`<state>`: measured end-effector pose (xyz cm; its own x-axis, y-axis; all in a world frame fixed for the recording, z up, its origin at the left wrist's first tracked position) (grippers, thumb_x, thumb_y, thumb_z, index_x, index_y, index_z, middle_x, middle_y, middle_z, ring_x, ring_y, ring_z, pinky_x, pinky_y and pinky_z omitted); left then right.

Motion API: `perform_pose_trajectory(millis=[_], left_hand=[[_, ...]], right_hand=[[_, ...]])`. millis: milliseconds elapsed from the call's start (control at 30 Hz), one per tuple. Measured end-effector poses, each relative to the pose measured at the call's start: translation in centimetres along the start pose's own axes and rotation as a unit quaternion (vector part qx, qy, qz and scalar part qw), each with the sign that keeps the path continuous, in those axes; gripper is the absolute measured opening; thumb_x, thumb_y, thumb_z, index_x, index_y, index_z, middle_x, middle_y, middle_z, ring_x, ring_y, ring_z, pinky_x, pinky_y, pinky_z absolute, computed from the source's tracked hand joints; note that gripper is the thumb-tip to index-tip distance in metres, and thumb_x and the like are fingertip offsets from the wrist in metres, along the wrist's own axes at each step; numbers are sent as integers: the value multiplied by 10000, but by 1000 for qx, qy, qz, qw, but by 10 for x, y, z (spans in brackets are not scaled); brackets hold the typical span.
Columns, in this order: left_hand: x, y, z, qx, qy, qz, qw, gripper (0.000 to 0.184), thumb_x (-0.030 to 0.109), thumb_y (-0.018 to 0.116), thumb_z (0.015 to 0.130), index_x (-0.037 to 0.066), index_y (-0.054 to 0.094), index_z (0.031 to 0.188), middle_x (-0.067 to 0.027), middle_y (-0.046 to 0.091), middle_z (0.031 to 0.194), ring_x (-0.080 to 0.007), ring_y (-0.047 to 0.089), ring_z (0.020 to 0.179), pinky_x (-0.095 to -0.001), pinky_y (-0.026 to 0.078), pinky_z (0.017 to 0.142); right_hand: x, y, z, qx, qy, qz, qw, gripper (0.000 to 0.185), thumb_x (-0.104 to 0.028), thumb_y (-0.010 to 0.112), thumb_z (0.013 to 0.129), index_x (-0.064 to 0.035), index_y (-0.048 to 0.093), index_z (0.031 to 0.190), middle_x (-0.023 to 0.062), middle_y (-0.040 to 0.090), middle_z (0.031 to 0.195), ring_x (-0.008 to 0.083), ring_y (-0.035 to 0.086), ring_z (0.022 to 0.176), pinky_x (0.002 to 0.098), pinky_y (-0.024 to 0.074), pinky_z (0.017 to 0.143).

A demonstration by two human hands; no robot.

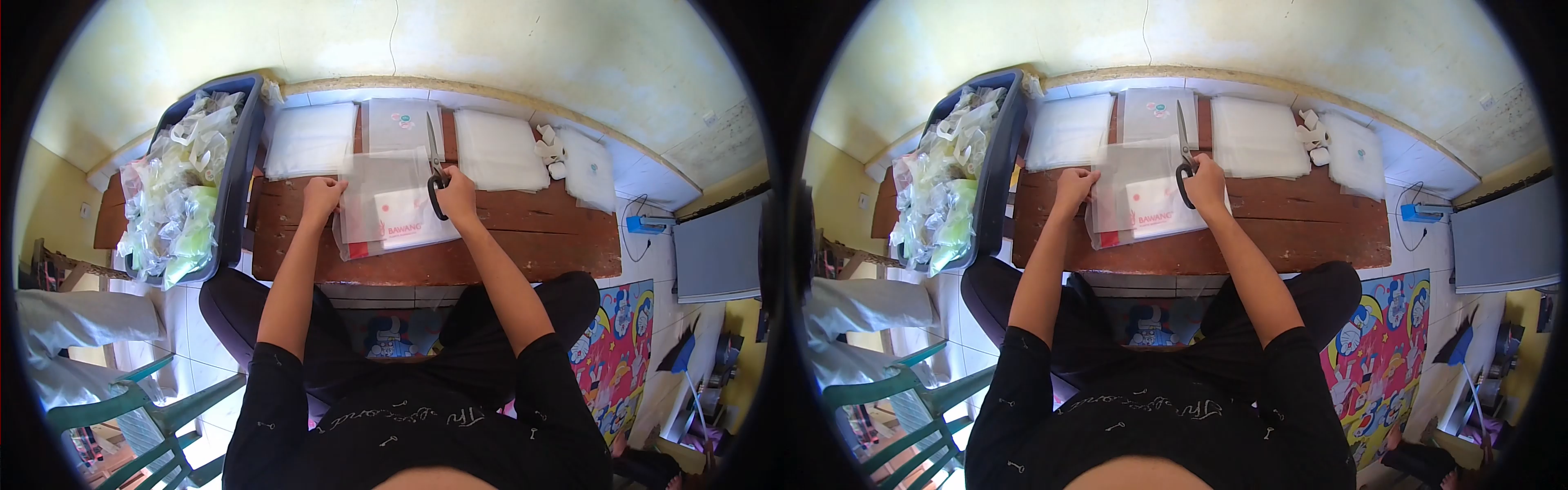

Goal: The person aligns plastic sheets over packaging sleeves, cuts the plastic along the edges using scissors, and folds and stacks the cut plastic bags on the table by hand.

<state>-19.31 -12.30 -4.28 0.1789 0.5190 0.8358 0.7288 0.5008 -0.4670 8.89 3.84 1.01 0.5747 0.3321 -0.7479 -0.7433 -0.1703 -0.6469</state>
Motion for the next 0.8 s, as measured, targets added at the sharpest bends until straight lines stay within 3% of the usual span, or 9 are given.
perform_pose_trajectory(millis=[133, 233, 300, 433, 500, 567, 633, 800], left_hand=[[14, -4, -7, 19, 11, 56, 998, 301, 269, 703, 860, -26, 723, 804, -103, 658, 609, -189, 636, 475, -312, 533, 528], [15, -5, -7, 21, 11, 73, 997, 309, 278, 697, 864, -26, 721, 812, -110, 660, 614, -198, 642, 485, -324, 534, 530], [13, -4, -5, 21, 15, 71, 997, 314, 284, 694, 864, -25, 719, 811, -111, 659, 613, -202, 643, 486, -329, 534, 530], [11, -5, -6, 21, 13, 59, 998, 310, 282, 689, 858, -24, 719, 819, -115, 657, 611, -201, 645, 490, -334, 533, 527], [10, -6, -4, 20, 19, 62, 998, 307, 279, 688, 857, -24, 719, 821, -114, 657, 611, -200, 645, 491, -333, 533, 527], [7, -2, -3, 8, 19, 56, 998, 303, 275, 684, 862, -23, 720, 822, -114, 661, 614, -197, 647, 493, -330, 533, 533], [11, -2, -6, 6, 19, 56, 998, 301, 273, 683, 863, -23, 722, 823, -115, 663, 615, -197, 647, 492, -329, 532, 537], [8, -6, -7, 19, 8, 67, 998, 291, 269, 686, 863, -17, 729, 831, -115, 665, 614, -192, 646, 493, -324, 526, 544]], right_hand=[[2, 3, 1, -3, 1, -8, 1000, 234, -48, 706, 706, -17, 641, 929, 183, 661, 823, 370, 645, 813, 437, 495, 729], [-15, -2, -3, 42, -60, -36, 997, 262, -81, 728, 732, -20, 636, 970, 185, 664, 858, 375, 647, 823, 448, 497, 736], [-31, -14, -9, 108, -94, 9, 990, 228, -141, 763, 782, -8, 619, 897, 154, 656, 736, 309, 636, 687, 395, 497, 672], [-74, -41, -11, 123, -81, 36, 988, 268, -183, 780, 801, 0, 603, 884, 145, 643, 713, 279, 623, 644, 382, 494, 647], [-75, -46, -3, 96, -32, 79, 992, 309, -225, 789, 799, -15, 575, 878, 163, 649, 831, 322, 654, 701, 422, 480, 654], [-58, -26, 10, 42, 3, 145, 989, 338, -260, 785, 826, -14, 570, 909, 149, 655, 848, 268, 684, 673, 383, 504, 589], [-50, 13, 10, -83, 96, 428, 895, 357, -284, 763, 861, -9, 555, 952, 132, 656, 900, 233, 709, 722, 333, 532, 558], [-19, 61, -2, -168, 142, 419, 881, 401, -357, 692, 916, -10, 523, 1025, 125, 644, 943, 258, 722, 792, 303, 541, 549]])
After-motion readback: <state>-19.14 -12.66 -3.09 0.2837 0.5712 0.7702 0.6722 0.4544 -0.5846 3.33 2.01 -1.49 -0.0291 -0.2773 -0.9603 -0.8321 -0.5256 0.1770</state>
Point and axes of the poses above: each hand's wrist, its own z-axis towards the middle knuckle, its own y-axis out of the palm, x = y × z, the point moved 9 cm from there along z, towards the middle knuckle
